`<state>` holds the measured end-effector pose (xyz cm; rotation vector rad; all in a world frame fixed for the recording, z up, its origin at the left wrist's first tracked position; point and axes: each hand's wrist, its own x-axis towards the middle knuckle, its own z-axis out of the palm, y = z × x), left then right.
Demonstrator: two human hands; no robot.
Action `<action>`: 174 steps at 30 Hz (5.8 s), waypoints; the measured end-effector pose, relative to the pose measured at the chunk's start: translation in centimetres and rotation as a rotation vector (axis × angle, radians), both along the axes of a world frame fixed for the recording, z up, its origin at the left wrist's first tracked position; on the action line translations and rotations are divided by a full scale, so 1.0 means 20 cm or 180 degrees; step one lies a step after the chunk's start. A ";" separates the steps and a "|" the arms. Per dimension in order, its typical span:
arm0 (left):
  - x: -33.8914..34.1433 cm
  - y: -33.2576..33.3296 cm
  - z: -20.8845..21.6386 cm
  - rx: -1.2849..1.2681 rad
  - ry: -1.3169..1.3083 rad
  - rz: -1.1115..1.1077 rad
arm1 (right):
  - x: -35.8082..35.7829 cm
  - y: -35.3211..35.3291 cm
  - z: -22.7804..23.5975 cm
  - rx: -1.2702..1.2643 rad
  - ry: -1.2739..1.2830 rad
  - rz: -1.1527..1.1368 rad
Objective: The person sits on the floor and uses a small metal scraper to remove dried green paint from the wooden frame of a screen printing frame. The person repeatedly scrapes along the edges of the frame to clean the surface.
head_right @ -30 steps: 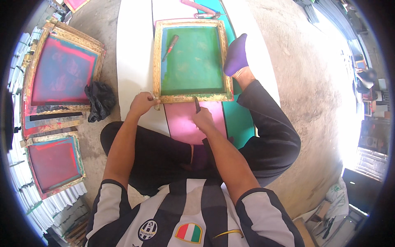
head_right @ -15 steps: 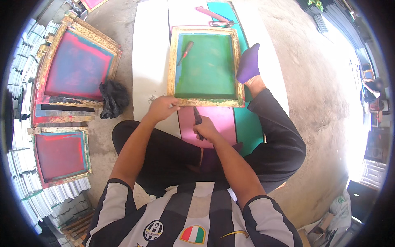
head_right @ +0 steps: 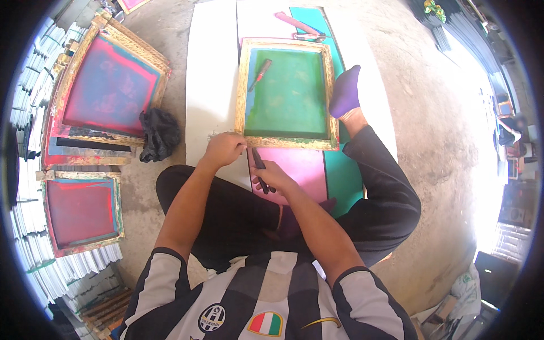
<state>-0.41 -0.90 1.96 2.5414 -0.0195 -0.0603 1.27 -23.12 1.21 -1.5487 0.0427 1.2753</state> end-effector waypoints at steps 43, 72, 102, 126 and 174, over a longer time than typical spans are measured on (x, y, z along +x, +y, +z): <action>0.08 0.12 0.06 0.0296 0.1730 0.1575 | 0.30 -0.18 -0.11 -0.1879 -0.0249 -0.0465; 0.03 0.03 0.02 -0.0527 0.0467 0.0700 | 0.04 -0.20 -0.09 -0.0919 -0.1420 -0.0275; 0.03 0.24 0.01 0.0708 0.1665 0.1994 | 0.15 -0.32 -0.06 -0.1291 -0.0916 -0.0304; 0.07 0.07 -0.03 0.0226 0.1619 0.1281 | 0.22 -0.21 -0.08 -0.2373 -0.1364 0.0144; 0.02 0.29 0.00 0.0802 0.0692 0.0770 | -0.03 0.06 0.06 -0.0152 -0.0085 0.0216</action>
